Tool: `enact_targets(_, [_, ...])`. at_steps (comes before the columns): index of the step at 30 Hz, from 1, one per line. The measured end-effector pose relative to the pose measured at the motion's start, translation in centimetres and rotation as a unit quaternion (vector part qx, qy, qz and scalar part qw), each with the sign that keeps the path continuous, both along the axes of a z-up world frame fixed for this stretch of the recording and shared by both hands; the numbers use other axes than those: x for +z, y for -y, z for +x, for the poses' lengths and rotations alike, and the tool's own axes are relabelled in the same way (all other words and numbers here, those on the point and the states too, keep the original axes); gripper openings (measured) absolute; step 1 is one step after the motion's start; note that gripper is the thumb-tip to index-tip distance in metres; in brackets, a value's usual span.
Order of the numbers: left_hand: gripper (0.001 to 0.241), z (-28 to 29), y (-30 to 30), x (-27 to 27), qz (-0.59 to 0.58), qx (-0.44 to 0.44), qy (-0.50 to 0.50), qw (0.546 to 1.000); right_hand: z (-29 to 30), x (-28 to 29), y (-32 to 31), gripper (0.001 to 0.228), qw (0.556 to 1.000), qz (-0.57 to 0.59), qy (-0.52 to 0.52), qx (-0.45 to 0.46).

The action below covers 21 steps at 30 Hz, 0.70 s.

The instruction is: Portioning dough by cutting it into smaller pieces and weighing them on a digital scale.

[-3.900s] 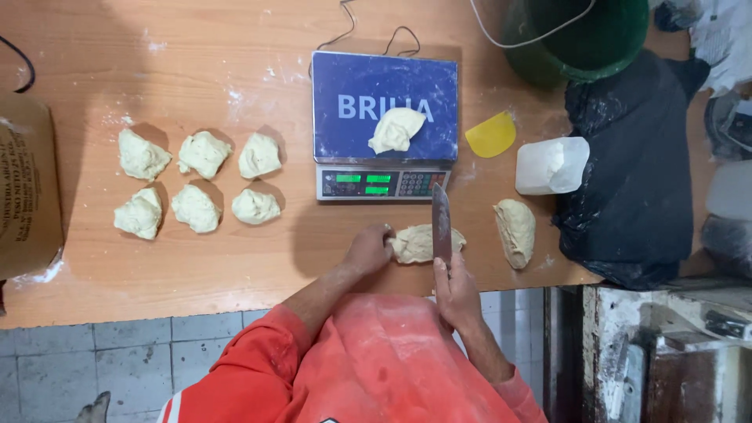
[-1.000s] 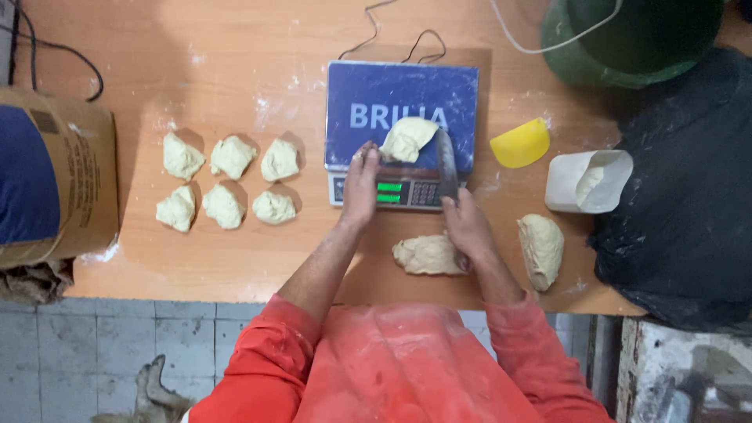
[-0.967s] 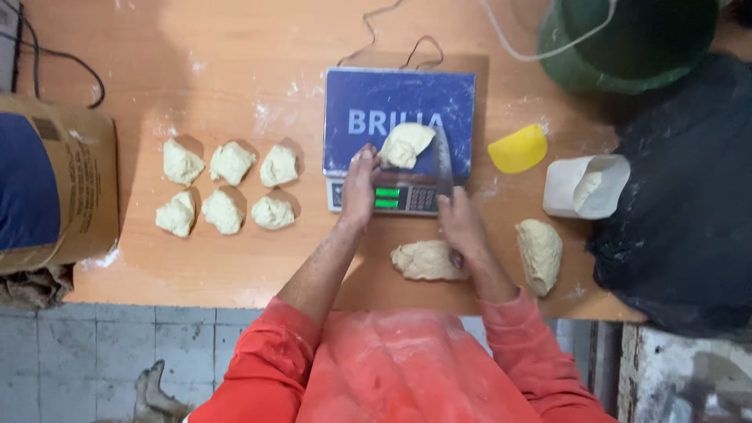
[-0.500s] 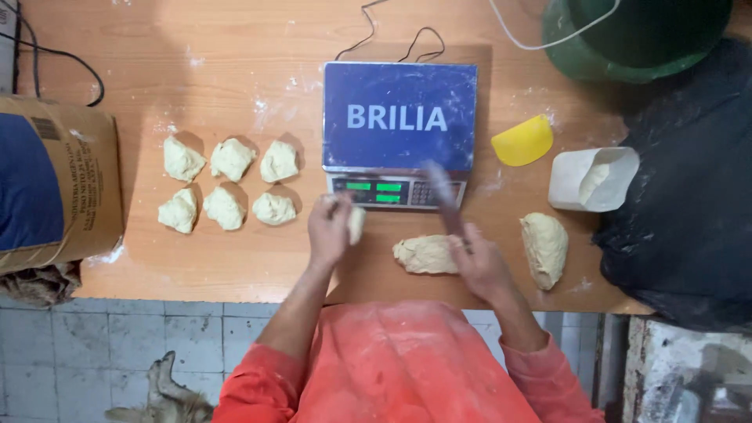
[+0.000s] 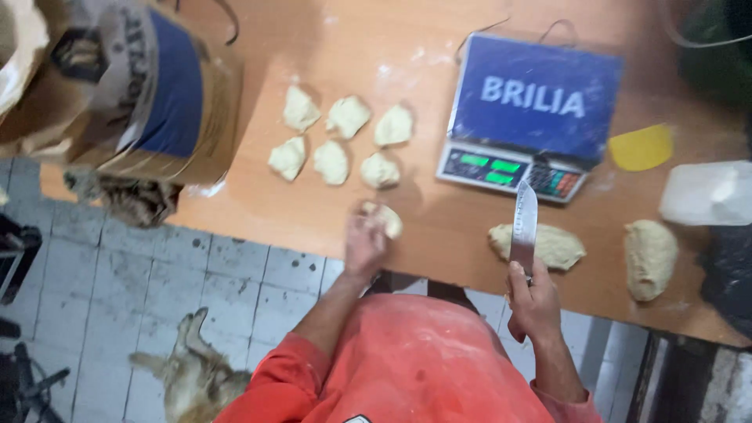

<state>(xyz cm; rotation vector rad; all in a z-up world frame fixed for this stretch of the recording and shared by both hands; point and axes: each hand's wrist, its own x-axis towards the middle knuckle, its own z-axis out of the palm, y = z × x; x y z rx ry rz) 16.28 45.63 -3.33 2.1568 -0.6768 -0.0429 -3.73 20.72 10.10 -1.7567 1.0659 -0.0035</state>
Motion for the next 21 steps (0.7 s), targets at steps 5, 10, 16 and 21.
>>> enact_targets(5, [0.048, 6.0, -10.5, 0.6, -0.096, 0.225, -0.074, 0.967, -0.6, 0.0, -4.7, 0.025, 0.999, -0.032, -0.012, 0.034])
enact_targets(10, [0.067, 11.9, -14.9, -0.9, 0.373, 0.135, 0.091, 0.913, -1.8, 0.0, -6.1, 0.027, 0.999, -0.008, -0.047, -0.009])
enact_targets(16, [0.048, 7.0, -6.6, -5.6, 0.135, 0.113, 0.138, 0.975, -5.8, -1.9, -2.7, 0.032, 0.982, -0.091, -0.136, -0.098])
enact_targets(21, [0.048, -3.7, 9.1, 1.6, 0.012, -0.259, -0.074, 0.963, -4.8, -3.6, 0.2, 0.036, 0.938, -0.186, -0.287, 0.05])
